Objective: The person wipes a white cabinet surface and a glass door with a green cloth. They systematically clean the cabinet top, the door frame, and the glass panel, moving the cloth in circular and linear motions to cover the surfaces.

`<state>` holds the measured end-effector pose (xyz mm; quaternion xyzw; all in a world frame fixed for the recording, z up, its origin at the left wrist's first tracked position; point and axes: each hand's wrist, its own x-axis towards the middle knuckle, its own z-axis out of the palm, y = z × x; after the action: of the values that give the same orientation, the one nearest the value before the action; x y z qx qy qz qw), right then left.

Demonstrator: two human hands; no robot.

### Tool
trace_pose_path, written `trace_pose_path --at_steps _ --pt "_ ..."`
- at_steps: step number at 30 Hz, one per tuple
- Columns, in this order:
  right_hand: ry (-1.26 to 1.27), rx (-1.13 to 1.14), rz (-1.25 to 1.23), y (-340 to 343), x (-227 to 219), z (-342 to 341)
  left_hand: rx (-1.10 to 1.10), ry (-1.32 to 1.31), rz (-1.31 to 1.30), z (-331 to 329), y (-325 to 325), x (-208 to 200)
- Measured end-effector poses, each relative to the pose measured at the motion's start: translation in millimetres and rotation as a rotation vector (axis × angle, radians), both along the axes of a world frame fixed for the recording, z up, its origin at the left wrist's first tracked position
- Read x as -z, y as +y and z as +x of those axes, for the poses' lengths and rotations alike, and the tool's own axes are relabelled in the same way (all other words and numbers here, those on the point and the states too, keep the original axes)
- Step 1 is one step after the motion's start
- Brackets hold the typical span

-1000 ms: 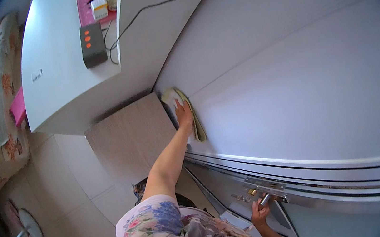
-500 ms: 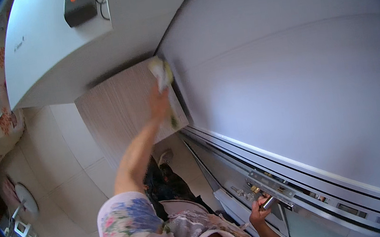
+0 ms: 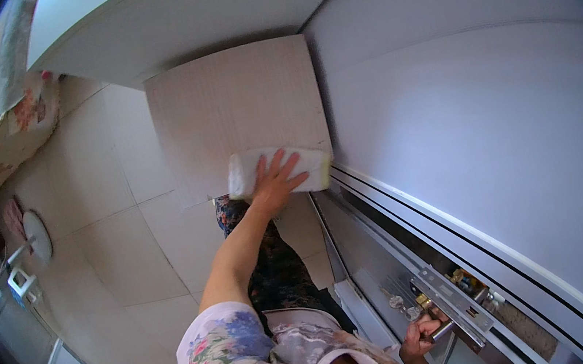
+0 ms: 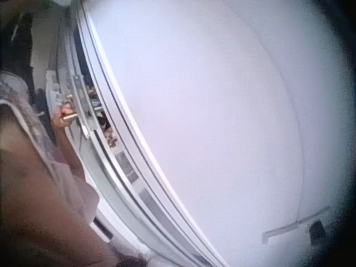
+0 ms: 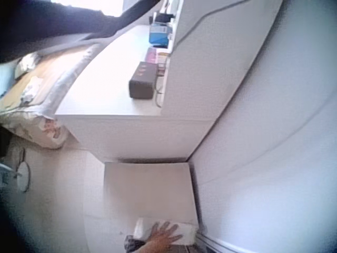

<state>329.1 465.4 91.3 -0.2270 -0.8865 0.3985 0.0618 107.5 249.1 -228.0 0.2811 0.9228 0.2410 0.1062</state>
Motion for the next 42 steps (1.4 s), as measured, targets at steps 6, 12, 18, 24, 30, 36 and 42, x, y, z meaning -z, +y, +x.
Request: trace_pose_path --at_steps 6,12,18,24,30,36,42 --pt "0.055 0.012 -0.149 9 9 9 -0.567 0.042 -0.223 19 -133 -3" --pt "0.08 -0.018 -0.105 26 20 22 -0.826 0.071 -0.243 -72 -159 19" --pt "0.036 0.09 -0.147 6 8 10 -0.657 -0.063 -0.429 -200 -85 13" --pt "0.02 0.142 -0.108 3 7 5 -0.196 0.032 -0.214 -183 63 6" --pt "0.054 0.163 -0.09 1 11 9 0.132 0.114 -0.047 -56 16 18" --pt "0.097 0.126 -0.059 -8 16 3 0.128 -0.176 -0.109 33 -63 -34" --pt "0.149 0.148 -0.128 -17 15 -11 -0.68 -0.422 0.375 66 -136 -54"
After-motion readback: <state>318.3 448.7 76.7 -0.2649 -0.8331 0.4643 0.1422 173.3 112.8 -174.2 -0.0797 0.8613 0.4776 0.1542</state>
